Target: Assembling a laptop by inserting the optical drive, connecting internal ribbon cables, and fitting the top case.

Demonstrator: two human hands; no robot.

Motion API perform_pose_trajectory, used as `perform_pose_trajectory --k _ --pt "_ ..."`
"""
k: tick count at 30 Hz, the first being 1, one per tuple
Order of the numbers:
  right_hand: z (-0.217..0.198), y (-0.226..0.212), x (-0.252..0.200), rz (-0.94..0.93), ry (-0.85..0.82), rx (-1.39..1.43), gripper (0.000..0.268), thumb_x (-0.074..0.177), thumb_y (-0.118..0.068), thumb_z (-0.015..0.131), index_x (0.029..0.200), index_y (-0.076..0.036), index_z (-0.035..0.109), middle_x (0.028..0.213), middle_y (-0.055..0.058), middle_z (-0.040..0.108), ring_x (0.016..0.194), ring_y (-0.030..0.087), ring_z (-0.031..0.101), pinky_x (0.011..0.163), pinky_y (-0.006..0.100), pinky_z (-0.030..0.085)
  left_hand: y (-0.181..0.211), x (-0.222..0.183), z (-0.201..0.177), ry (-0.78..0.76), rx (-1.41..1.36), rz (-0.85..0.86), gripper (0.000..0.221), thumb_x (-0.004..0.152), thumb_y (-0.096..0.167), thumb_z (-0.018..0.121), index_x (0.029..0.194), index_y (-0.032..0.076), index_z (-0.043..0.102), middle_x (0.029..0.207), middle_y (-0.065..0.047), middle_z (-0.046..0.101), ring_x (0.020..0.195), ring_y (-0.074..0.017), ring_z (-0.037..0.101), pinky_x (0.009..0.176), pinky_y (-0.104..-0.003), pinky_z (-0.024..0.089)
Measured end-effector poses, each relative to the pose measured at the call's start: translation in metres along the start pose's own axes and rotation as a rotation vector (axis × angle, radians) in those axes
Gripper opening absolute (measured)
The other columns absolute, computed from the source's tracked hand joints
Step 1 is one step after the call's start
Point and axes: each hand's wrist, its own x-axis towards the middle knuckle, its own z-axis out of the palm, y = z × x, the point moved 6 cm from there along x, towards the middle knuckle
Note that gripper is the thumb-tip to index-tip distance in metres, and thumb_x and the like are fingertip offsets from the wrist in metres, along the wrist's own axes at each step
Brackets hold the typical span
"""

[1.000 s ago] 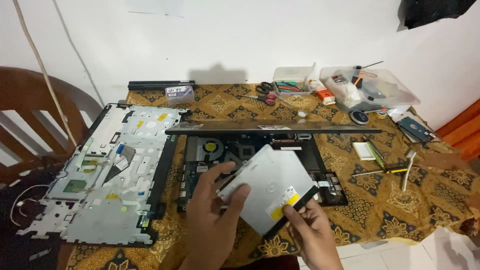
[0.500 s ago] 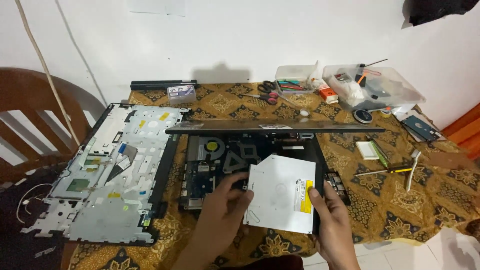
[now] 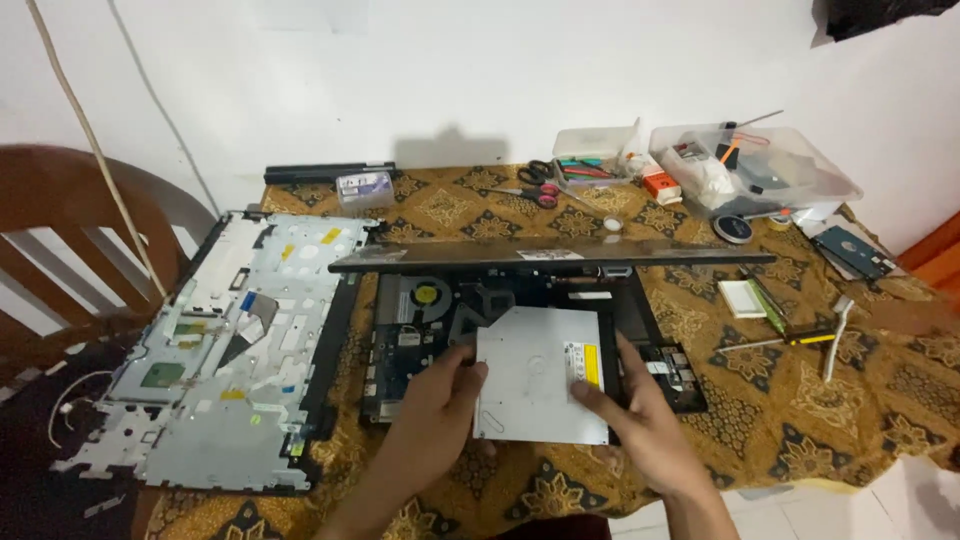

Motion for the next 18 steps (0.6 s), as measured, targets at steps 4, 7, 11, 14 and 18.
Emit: perform_pose_trajectory --k 4,7,11,14,18 --pt "0.007 -0.033 0.005 0.134 -0.032 -0.128 0.101 0.080 -0.033 0.066 0.163 -0.026 0.010 0.155 0.013 0.036 0.110 0.034 0.059 0.062 0.040 0.060 0.012 0.011 -0.007 -0.015 0.178 0.042 0.058 0.105 0.033 0.038 0.159 0.011 0.034 0.069 -0.011 0.066 0.052 -0.0204 0.065 0.058 -0.037 0.057" --pt "0.001 -0.035 0.037 0.039 -0.051 -0.195 0.094 0.083 -0.032 0.067 0.160 -0.012 0.015 0.152 0.026 0.024 0.105 0.034 0.054 0.059 0.038 0.054 0.013 0.026 -0.013 0.000 0.231 0.138 0.062 0.106 0.034 0.042 0.154 -0.005 0.035 0.071 -0.019 0.066 0.063 -0.0298 0.068 0.059 -0.039 0.056" --pt "0.005 -0.049 0.063 -0.050 -0.138 -0.215 0.089 0.090 -0.024 0.069 0.158 0.006 0.021 0.131 0.046 0.050 0.073 0.029 0.055 0.038 0.031 0.039 -0.010 0.075 -0.018 0.012 0.197 0.129 0.061 0.104 0.039 0.045 0.146 -0.005 0.046 0.078 -0.024 0.077 0.053 -0.0299 0.072 0.041 -0.034 0.056" --pt "0.004 -0.053 0.071 0.040 -0.117 -0.352 0.097 0.087 -0.036 0.070 0.159 0.006 0.022 0.147 0.046 0.039 0.123 0.053 0.059 0.081 0.072 0.052 0.013 0.064 -0.021 -0.017 0.178 0.072 0.066 0.101 0.043 0.047 0.137 -0.011 0.056 0.082 -0.028 0.076 0.063 -0.0378 0.074 0.055 -0.040 0.062" --pt "-0.014 -0.048 0.089 -0.024 -0.124 -0.137 0.077 0.088 -0.023 0.070 0.150 0.011 0.039 0.113 0.031 0.063 0.061 0.018 0.061 0.040 0.025 0.050 0.012 0.075 -0.017 -0.021 0.134 0.068 0.059 0.101 0.034 0.049 0.135 -0.013 0.056 0.082 -0.034 0.074 0.057 -0.0400 0.072 0.054 -0.043 0.061"
